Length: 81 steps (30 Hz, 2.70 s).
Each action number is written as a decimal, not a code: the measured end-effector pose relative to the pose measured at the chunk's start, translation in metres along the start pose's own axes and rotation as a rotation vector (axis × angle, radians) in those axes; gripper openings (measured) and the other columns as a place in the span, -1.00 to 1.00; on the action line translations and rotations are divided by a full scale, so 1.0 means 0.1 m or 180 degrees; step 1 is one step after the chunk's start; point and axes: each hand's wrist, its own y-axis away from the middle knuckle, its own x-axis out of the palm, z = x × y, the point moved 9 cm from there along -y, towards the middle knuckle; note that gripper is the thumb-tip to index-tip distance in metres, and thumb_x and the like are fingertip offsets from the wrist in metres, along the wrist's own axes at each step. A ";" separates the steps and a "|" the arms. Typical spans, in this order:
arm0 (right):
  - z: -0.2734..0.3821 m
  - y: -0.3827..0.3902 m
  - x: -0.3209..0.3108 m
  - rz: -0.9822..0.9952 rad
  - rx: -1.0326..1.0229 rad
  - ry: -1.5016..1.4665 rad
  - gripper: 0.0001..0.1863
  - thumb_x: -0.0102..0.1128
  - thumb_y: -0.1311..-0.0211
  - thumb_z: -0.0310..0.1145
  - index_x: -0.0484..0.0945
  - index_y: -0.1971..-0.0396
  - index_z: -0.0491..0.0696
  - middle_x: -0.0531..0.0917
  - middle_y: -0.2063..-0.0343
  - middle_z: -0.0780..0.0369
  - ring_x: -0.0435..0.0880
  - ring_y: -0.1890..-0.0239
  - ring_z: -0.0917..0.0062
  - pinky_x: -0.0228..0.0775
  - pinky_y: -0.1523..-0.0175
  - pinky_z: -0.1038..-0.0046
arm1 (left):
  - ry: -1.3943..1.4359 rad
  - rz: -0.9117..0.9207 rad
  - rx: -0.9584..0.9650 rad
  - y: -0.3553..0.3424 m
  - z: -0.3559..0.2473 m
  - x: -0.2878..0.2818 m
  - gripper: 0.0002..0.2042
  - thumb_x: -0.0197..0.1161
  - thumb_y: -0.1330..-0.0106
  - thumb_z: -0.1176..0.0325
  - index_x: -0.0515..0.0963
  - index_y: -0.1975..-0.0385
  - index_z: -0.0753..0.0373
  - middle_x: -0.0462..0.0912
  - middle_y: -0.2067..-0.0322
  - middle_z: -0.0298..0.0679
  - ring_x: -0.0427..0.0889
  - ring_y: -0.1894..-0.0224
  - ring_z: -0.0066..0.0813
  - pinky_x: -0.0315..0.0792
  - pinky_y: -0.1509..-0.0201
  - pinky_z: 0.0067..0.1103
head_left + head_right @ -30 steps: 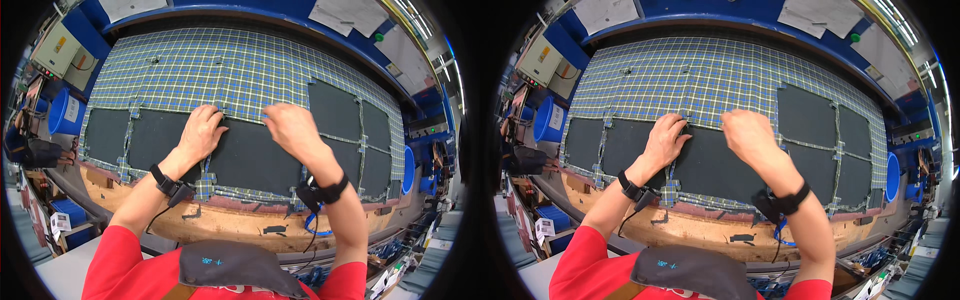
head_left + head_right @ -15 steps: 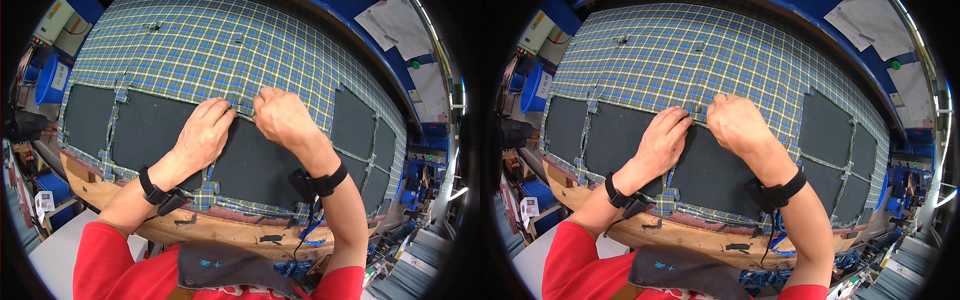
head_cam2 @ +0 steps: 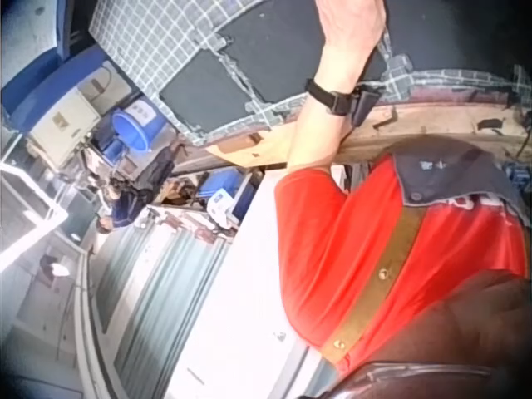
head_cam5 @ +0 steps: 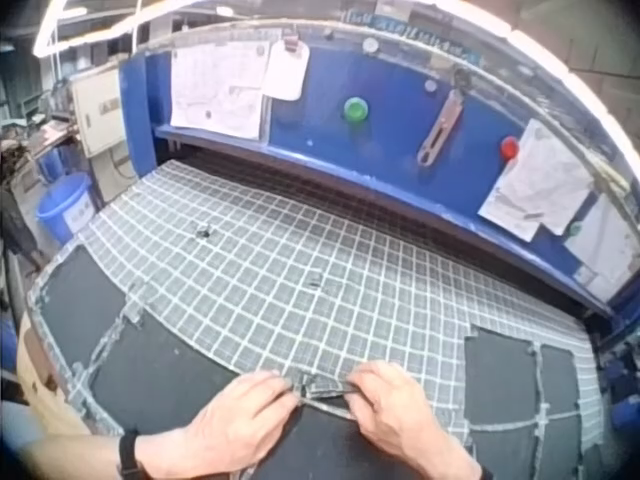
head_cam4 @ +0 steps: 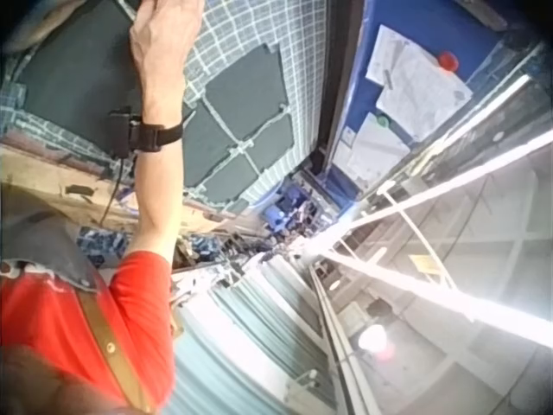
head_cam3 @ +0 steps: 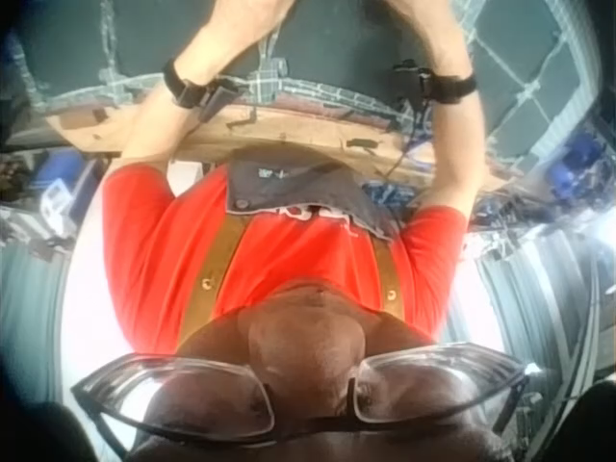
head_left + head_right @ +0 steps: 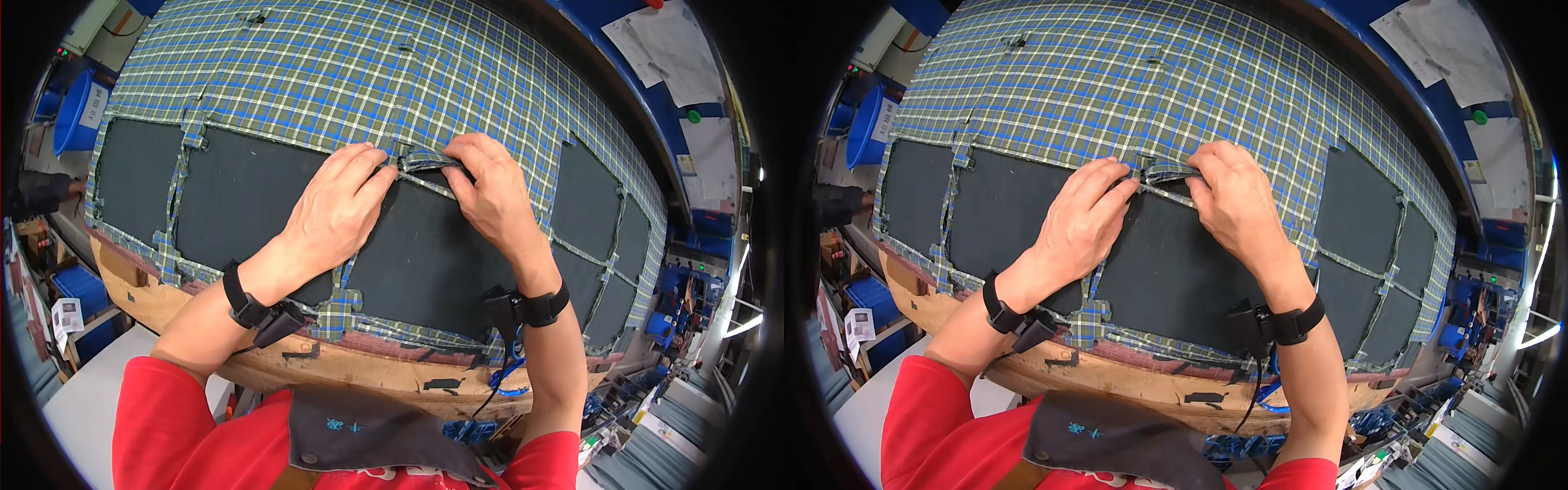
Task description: Cut pieces of plaid fabric from a larger sheet and stack them.
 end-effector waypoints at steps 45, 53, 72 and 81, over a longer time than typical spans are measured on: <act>0.39 -0.11 0.40 -0.0243 -0.0927 0.1765 -0.93 0.24 -0.07 -0.39 0.55 0.46 -0.04 0.54 0.46 0.26 0.63 0.35 0.45 0.54 0.25 0.41 | -0.0184 0.0061 -0.0145 0.02 0.01 0.02 -0.52 0.37 -0.11 0.64 0.58 -0.11 0.35 0.55 -0.19 -0.02 0.52 -0.28 0.03 0.48 -0.31 -0.23; 0.43 -0.09 0.45 -0.0425 -0.1120 0.1931 -0.91 0.24 -0.05 -0.38 0.60 0.45 -0.07 0.51 0.51 0.30 0.60 0.41 0.50 0.53 0.32 0.45 | -0.0200 0.0175 -0.0199 0.02 0.02 0.05 -0.52 0.36 -0.14 0.62 0.56 -0.14 0.41 0.55 -0.24 -0.03 0.50 -0.32 0.00 0.41 -0.40 -0.19; 0.29 -0.01 0.19 -0.0641 -0.0677 0.0940 -0.82 0.38 -0.05 -0.47 0.62 0.31 -0.11 0.57 0.43 0.24 0.63 0.35 0.39 0.54 0.27 0.36 | -0.0237 0.0249 -0.0208 0.03 0.01 0.04 -0.55 0.34 -0.21 0.58 0.55 -0.15 0.42 0.55 -0.22 0.00 0.50 -0.31 0.01 0.36 -0.44 -0.16; 0.03 0.46 -0.16 -0.0493 -0.0180 0.1613 -0.73 0.29 -0.02 -0.54 0.63 0.20 -0.15 0.61 0.32 0.19 0.63 0.27 0.32 0.54 0.15 0.29 | 0.0221 -0.0023 -0.0220 -0.30 -0.12 -0.20 -0.59 0.36 -0.23 0.58 0.56 -0.12 0.35 0.62 -0.07 -0.04 0.63 -0.09 -0.02 0.57 -0.11 -0.30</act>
